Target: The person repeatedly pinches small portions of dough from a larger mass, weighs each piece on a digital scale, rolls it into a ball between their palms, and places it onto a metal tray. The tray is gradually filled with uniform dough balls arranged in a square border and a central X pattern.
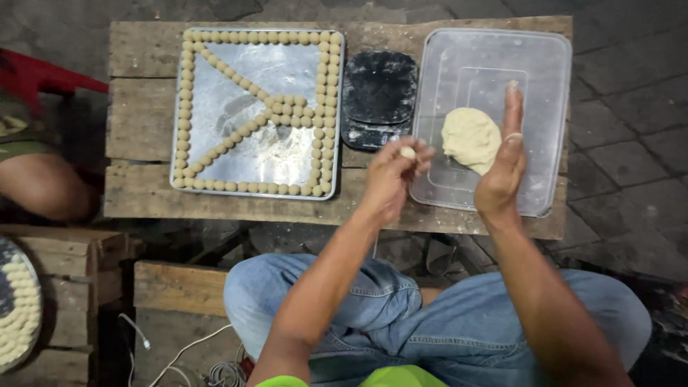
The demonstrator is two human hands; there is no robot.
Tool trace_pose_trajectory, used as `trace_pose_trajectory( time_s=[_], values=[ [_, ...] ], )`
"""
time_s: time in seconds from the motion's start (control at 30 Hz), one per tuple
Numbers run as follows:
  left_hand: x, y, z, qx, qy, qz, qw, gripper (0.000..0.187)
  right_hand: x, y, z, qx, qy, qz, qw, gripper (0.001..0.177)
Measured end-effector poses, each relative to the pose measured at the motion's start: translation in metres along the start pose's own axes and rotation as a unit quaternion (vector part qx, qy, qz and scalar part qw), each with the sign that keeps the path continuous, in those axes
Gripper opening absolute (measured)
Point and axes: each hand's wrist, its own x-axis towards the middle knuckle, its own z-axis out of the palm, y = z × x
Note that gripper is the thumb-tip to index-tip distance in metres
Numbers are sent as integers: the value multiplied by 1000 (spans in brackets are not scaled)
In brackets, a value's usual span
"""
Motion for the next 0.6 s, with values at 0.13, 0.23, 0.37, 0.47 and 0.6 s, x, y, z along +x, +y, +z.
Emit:
trace_pose_trajectory(
  time_s=[0.13,0.23,0.37,0.47,0.6],
  values=[
    [3,87,22,365,-5,260,894,24,2,1,-3,18,2,13,1000,59],
    [35,159,-14,567,61,348,744,23,3,-1,-6,10,2,12,1000,56],
    [77,219,-71,774,94,355,516,34,7,-6,-7,16,6,11,1000,55],
    [74,220,-69,825,78,331,451,31,8,-2,-9,5,-4,17,1000,53],
    [80,220,-68,858,50,317,402,19,8,0,-9,0,-10,27,1000,52]
  ],
)
